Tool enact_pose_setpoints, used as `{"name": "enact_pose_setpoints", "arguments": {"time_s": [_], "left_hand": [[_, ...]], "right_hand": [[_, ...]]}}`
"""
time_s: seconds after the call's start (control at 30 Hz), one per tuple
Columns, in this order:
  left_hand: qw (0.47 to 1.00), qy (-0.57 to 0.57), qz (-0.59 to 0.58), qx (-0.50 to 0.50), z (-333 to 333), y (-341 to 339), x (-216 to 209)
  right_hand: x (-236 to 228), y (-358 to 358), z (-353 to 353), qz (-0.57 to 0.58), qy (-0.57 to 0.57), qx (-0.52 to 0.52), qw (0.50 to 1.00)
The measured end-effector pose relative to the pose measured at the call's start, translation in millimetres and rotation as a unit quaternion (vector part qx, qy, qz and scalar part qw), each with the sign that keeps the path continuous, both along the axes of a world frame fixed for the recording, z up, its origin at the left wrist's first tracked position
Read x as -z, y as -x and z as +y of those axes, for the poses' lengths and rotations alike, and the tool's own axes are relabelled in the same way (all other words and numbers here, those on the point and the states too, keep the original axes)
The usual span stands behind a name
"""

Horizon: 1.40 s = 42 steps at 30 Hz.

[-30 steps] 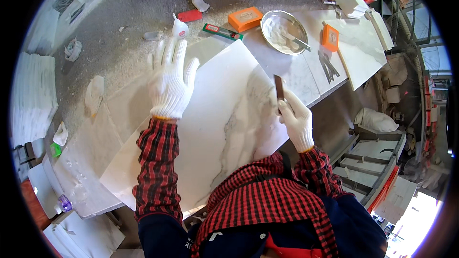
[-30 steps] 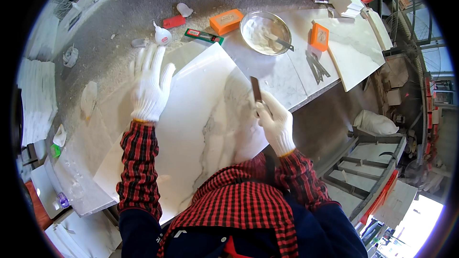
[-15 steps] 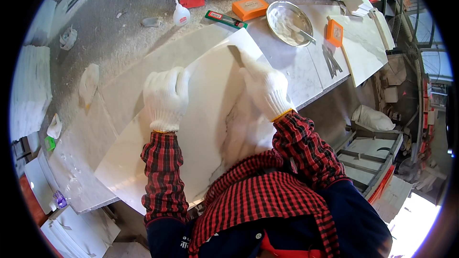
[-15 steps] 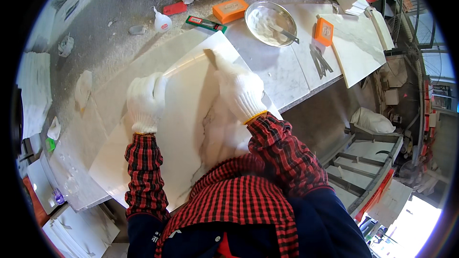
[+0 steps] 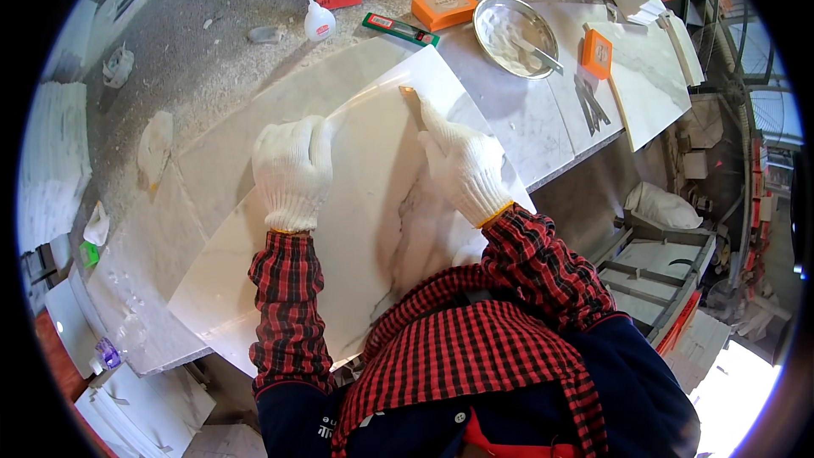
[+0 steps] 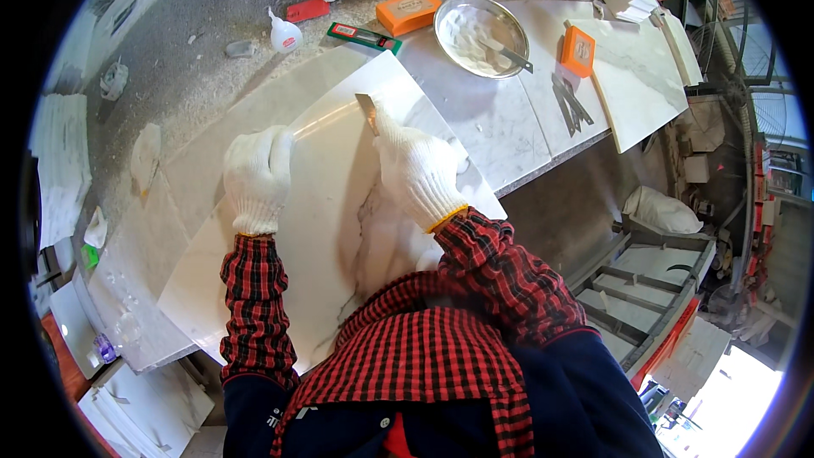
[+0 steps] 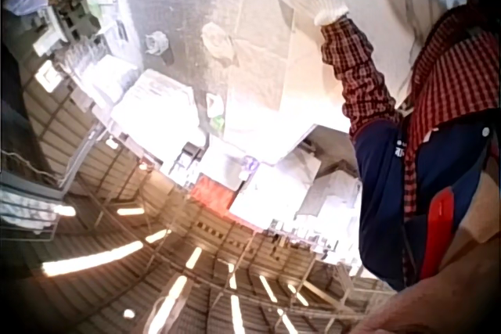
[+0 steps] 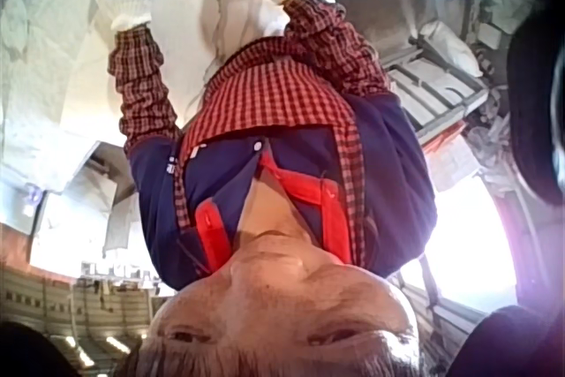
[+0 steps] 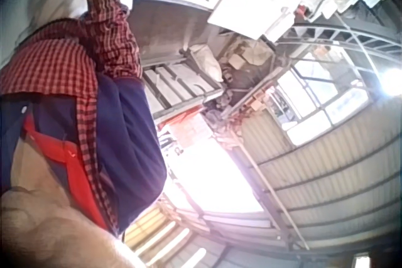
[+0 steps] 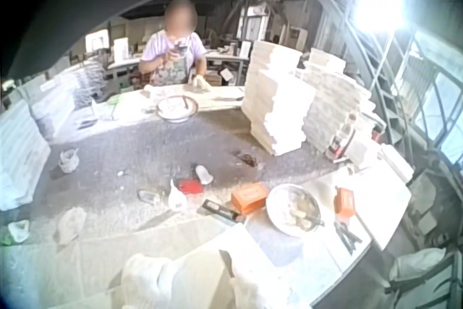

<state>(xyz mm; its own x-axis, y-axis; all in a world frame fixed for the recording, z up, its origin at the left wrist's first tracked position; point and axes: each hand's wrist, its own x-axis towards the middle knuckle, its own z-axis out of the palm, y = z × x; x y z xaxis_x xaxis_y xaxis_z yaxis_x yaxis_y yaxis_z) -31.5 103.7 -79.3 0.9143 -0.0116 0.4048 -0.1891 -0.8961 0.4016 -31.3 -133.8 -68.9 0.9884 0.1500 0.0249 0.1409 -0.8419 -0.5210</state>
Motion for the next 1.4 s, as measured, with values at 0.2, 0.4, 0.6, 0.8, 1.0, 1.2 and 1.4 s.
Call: {"name": "enact_pose_setpoints", "arguments": {"time_s": [0.2, 0.4, 0.6, 0.8, 1.0, 1.2, 1.4], "left_hand": [[1.000, 0.003, 0.018, -0.001, 0.3, 1.4, -1.9], [1.000, 0.004, 0.001, -0.004, -1.3, 5.0, -6.0], [1.000, 0.002, -0.010, -0.011, -1.4, 2.5, -1.7], [1.000, 0.009, 0.008, -0.007, -1.3, 2.6, -4.8], [1.000, -0.003, -0.010, -0.006, -0.6, 1.9, 4.0], [0.999, -0.019, 0.024, -0.012, 0.0, 2.7, -0.9], [1.000, 0.002, -0.028, -0.007, -0.6, 1.7, 4.9]], "right_hand": [[-1.7, 10.2, -0.7, -0.005, 0.021, -0.014, 1.000], [0.2, 2.9, -9.6, 0.005, -0.049, 0.008, 0.999], [-19.5, -17.6, 3.2, 0.080, 0.037, 0.008, 0.996], [-10.0, -5.9, 7.0, 0.074, 0.033, -0.006, 0.997], [-1.0, 10.4, 4.0, 0.049, -0.012, -0.011, 0.999], [-1.5, 15.6, 3.0, 0.058, -0.025, -0.016, 0.998], [-15.4, 9.4, 2.1, 0.114, 0.008, -0.011, 0.993]]}}
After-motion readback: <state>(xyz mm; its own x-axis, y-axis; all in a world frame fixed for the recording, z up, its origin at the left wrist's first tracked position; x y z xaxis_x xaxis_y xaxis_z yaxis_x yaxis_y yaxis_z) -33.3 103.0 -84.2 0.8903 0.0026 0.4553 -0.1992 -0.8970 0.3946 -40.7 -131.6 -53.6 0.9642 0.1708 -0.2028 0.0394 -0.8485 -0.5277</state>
